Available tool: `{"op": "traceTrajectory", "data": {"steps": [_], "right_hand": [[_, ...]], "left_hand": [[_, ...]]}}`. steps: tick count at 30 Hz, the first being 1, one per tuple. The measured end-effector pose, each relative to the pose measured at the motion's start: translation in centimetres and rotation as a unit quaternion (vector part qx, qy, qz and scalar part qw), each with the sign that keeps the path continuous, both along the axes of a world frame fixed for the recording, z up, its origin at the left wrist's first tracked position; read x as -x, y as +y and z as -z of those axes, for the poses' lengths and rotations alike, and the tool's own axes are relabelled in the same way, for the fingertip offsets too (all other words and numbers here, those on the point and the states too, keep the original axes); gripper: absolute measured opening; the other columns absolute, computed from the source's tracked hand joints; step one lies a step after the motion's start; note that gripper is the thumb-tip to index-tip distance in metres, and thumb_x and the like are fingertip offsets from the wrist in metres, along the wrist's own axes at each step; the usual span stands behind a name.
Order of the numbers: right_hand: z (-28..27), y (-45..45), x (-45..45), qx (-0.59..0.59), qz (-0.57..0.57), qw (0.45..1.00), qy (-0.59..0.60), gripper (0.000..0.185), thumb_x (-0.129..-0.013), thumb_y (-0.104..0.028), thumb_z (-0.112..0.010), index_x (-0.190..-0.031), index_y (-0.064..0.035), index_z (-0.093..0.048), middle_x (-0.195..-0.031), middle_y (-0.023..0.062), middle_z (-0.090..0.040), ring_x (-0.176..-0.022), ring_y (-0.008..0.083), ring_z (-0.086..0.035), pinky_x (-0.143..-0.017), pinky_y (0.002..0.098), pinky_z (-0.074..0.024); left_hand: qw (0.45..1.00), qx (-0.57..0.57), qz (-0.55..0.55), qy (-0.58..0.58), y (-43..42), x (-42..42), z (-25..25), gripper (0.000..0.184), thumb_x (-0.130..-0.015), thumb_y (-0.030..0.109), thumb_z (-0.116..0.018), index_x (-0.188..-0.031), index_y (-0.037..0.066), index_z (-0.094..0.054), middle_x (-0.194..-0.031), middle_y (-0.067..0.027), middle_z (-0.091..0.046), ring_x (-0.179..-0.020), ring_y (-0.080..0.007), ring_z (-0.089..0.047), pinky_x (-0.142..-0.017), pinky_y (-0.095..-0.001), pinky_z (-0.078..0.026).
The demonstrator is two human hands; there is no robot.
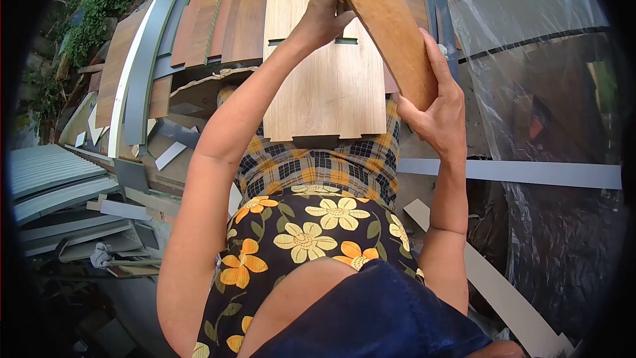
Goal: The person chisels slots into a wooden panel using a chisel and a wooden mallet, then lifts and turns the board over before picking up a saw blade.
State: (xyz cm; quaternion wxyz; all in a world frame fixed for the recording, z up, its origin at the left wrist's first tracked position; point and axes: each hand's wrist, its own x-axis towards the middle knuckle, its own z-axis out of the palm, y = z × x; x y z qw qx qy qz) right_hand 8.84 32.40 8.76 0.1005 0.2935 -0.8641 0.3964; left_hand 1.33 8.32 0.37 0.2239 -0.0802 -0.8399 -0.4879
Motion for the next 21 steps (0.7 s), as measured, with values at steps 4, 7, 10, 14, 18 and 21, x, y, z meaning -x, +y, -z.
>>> {"op": "traceTrajectory", "data": {"steps": [4,7,10,14,18,21], "right_hand": [[-0.3,-0.2,-0.3,-0.003,0.002,1.000,0.005,0.085,-0.061,-0.016,-0.068,-0.143,-0.0205,-0.044,-0.117,0.0149,-0.064,-0.099,0.0313,-0.066,-0.087,0.0422,-0.0545],[-0.1,-0.2,-0.4,-0.015,0.010,1.000,-0.002,0.085,-0.061,-0.016,-0.068,-0.143,-0.0219,-0.043,-0.110,0.0145,-0.065,-0.094,0.0307,-0.067,-0.084,0.0422,-0.0552],[0.8,-0.4,0.0,-0.058,0.024,0.998,-0.030,0.086,-0.062,-0.016,-0.069,-0.143,-0.0230,-0.043,-0.106,0.0138,-0.065,-0.091,0.0303,-0.067,-0.081,0.0420,-0.0554],[0.3,-0.2,-0.3,-0.045,0.008,0.999,-0.004,0.086,-0.062,-0.016,-0.069,-0.144,-0.0226,-0.041,-0.107,0.0136,-0.065,-0.092,0.0303,-0.067,-0.082,0.0418,-0.0551],[1.0,-0.5,-0.4,-0.044,0.013,0.998,-0.035,0.086,-0.062,-0.016,-0.069,-0.144,-0.0222,-0.042,-0.111,0.0143,-0.065,-0.095,0.0300,-0.066,-0.083,0.0413,-0.0547],[1.5,-0.4,-0.4,-0.035,0.007,0.998,-0.048,0.086,-0.061,-0.016,-0.069,-0.143,-0.0219,-0.042,-0.113,0.0142,-0.065,-0.095,0.0296,-0.066,-0.084,0.0408,-0.0543]], "left_hand": [[1.000,-0.011,0.007,-0.021,0.0,-0.4,-0.1,0.024,-0.087,0.015,-0.070,-0.099,0.003,-0.054,-0.072,-0.0055,-0.058,-0.066,-0.0141,-0.055,-0.066,-0.0301,-0.049],[1.000,0.009,-0.001,0.015,0.2,-0.2,0.4,0.022,-0.088,0.015,-0.068,-0.102,0.002,-0.055,-0.073,-0.0058,-0.059,-0.067,-0.0152,-0.056,-0.067,-0.0312,-0.050],[0.999,0.031,-0.022,-0.021,0.0,0.1,0.5,0.022,-0.090,0.013,-0.065,-0.104,0.001,-0.056,-0.075,-0.0071,-0.061,-0.069,-0.0167,-0.058,-0.069,-0.0327,-0.051],[0.999,0.019,-0.018,-0.032,0.1,0.0,0.3,0.021,-0.090,0.012,-0.063,-0.105,-0.001,-0.057,-0.082,-0.0114,-0.066,-0.076,-0.0191,-0.063,-0.074,-0.0336,-0.052],[0.998,0.037,-0.016,-0.041,0.1,0.2,0.2,0.023,-0.090,0.013,-0.062,-0.108,0.000,-0.058,-0.093,-0.0149,-0.069,-0.086,-0.0274,-0.068,-0.077,-0.0363,-0.054],[0.997,0.076,-0.008,0.031,-0.1,1.4,0.7,0.024,-0.090,0.014,-0.062,-0.110,0.001,-0.059,-0.098,-0.0158,-0.070,-0.092,-0.0323,-0.067,-0.079,-0.0386,-0.054]]}}
